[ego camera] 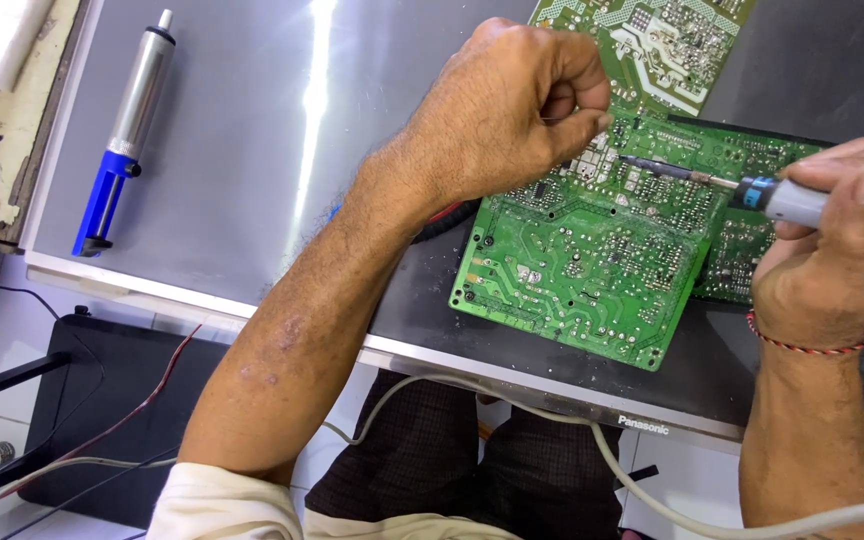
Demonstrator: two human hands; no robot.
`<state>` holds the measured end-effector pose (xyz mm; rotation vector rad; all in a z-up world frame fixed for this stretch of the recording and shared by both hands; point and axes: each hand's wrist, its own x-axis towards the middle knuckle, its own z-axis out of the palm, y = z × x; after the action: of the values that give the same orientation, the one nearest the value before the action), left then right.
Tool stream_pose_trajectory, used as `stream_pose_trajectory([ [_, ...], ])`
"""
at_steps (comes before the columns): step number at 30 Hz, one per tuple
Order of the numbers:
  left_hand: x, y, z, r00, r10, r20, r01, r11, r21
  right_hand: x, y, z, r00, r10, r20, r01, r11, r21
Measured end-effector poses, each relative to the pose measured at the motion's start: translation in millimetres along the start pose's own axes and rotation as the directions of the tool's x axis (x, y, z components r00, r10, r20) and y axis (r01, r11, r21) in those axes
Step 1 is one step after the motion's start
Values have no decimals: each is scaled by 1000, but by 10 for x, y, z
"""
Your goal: Soldering electronic components onto a printed circuit board using a soldering iron at a repair bench.
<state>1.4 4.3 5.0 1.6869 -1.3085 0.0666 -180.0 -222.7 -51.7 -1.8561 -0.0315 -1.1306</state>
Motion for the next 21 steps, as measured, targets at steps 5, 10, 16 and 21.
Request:
stream_pose_trajectory([
  [5, 4, 39, -50, 1000, -2, -20, 2, 1000, -16, 7, 66, -67, 989, 143, -35, -142, 990, 24],
  [10, 3, 55, -133, 997, -45, -56, 32, 974, -223, 76, 190, -175, 881, 449, -151, -419, 887, 195],
  [16, -11, 8, -252, 980, -201, 4, 183, 886, -425, 191, 311, -262, 740, 668, -79, -532, 652, 540],
  [21, -36, 56, -382, 955, -247, 164, 295, 744, -600, 269, 204, -205, 785, 616, 61, -552, 652, 520],
])
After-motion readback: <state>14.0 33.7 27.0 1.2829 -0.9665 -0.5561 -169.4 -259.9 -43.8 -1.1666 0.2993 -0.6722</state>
